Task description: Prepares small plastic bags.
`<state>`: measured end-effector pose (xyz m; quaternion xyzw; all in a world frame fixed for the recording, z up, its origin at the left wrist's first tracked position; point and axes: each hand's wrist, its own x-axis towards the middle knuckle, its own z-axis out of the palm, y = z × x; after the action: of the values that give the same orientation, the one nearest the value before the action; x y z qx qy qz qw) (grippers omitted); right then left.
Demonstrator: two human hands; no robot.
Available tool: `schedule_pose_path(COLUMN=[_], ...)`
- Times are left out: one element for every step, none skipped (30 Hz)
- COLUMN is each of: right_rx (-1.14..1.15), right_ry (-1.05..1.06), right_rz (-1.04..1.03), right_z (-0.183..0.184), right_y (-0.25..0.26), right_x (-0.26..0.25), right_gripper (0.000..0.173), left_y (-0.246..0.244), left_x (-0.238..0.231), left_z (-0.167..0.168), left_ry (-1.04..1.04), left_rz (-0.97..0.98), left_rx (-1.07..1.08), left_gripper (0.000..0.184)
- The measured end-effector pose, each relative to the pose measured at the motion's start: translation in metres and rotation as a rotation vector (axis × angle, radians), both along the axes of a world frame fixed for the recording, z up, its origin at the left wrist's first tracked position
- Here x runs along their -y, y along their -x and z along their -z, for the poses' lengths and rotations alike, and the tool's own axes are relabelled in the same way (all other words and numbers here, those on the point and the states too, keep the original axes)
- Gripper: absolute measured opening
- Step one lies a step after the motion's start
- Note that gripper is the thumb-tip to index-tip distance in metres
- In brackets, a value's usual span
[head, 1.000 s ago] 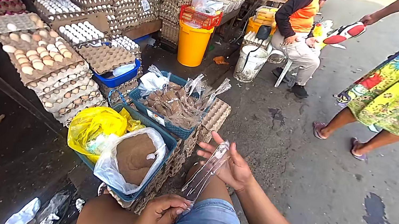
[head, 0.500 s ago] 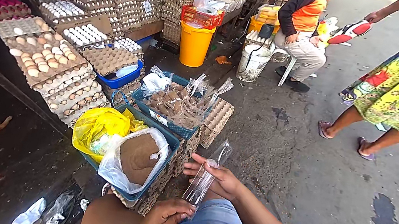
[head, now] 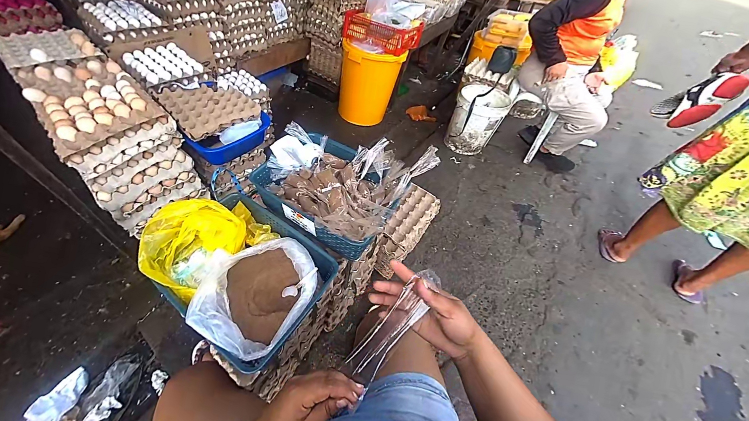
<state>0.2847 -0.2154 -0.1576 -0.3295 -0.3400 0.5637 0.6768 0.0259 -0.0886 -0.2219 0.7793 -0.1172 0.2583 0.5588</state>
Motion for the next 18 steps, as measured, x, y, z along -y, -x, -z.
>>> schedule_pose_path(right_rx=[0.007, 0.011, 0.015, 0.018, 0.017, 0.018, 0.008, -0.003, -0.010, -0.017, -0.029, -0.044, -0.062, -0.084, -0.103, -0.115, -0.121, -0.128], right_ry=[-0.005, -0.009, -0.010, -0.008, -0.011, -0.016, -0.025, -0.034, -0.041, -0.045, -0.048, -0.049, -0.049, -0.051, -0.053, -0.050, -0.044, -0.043], right_rz=[0.004, 0.005, 0.007, 0.012, 0.016, 0.019, 0.024, 0.028, 0.031, 0.034, 0.036, 0.039, 0.041, 0.046, 0.052, 0.062, 0.080, 0.099], right_z=[-0.0014, -0.0023, -0.0032, -0.0041, -0.0045, -0.0053, -0.0059, -0.0062, -0.0063, -0.0060, -0.0056, -0.0052, -0.0047, -0.0037, -0.0024, -0.0015, -0.0017, -0.0025], right_y=[-0.0016, -0.0033, -0.0045, -0.0053, -0.0062, -0.0071, -0.0080, -0.0091, -0.0100, -0.0105, -0.0103, -0.0098, -0.0092, -0.0081, -0.0069, -0.0061, -0.0052, -0.0042], right_x=[0.0012, 0.0022, 0.0031, 0.0038, 0.0043, 0.0048, 0.0051, 0.0051, 0.0049, 0.0046, 0.0042, 0.0036, 0.0029, 0.0021, 0.0013, 0.0004, -0.0004, -0.0009], right_gripper=[0.067, 0.067, 0.067, 0.066, 0.066, 0.065, 0.064, 0.062, 0.060, 0.060, 0.059, 0.059, 0.059, 0.058, 0.059, 0.059, 0.060, 0.061], left_y=[-0.0003, -0.0006, -0.0008, -0.0010, -0.0012, -0.0015, -0.0019, -0.0022, -0.0023, -0.0023, -0.0023, -0.0025, -0.0029, -0.0032, -0.0033, -0.0037, -0.0044, -0.0049], left_x=[0.0001, 0.0002, 0.0003, 0.0003, 0.0002, 0.0003, 0.0004, 0.0003, 0.0002, 0.0001, 0.0000, -0.0002, -0.0004, -0.0004, -0.0005, -0.0009, -0.0015, -0.0023], left_z=[-0.0003, -0.0005, -0.0004, -0.0005, -0.0006, -0.0008, -0.0010, -0.0010, -0.0011, -0.0014, -0.0014, -0.0011, -0.0007, -0.0005, -0.0005, -0.0006, -0.0009, -0.0014], left_ry=[0.000, -0.003, -0.006, -0.011, -0.015, -0.018, -0.019, -0.019, -0.018, -0.018, -0.020, -0.020, -0.023, -0.027, -0.029, -0.031, -0.029, -0.030], left_rz=[0.001, -0.001, -0.004, -0.006, -0.008, -0.009, -0.012, -0.014, -0.014, -0.013, -0.012, -0.014, -0.017, -0.020, -0.020, -0.018, -0.013, -0.004], left_rx=[0.000, 0.000, -0.001, 0.001, 0.002, 0.004, 0.004, 0.005, 0.006, 0.008, 0.010, 0.012, 0.015, 0.018, 0.020, 0.025, 0.029, 0.031], left_gripper=[0.019, 0.019, 0.019, 0.019, 0.019, 0.019, 0.019, 0.019, 0.019, 0.019, 0.019, 0.019, 0.019, 0.019, 0.020, 0.020, 0.020, 0.020])
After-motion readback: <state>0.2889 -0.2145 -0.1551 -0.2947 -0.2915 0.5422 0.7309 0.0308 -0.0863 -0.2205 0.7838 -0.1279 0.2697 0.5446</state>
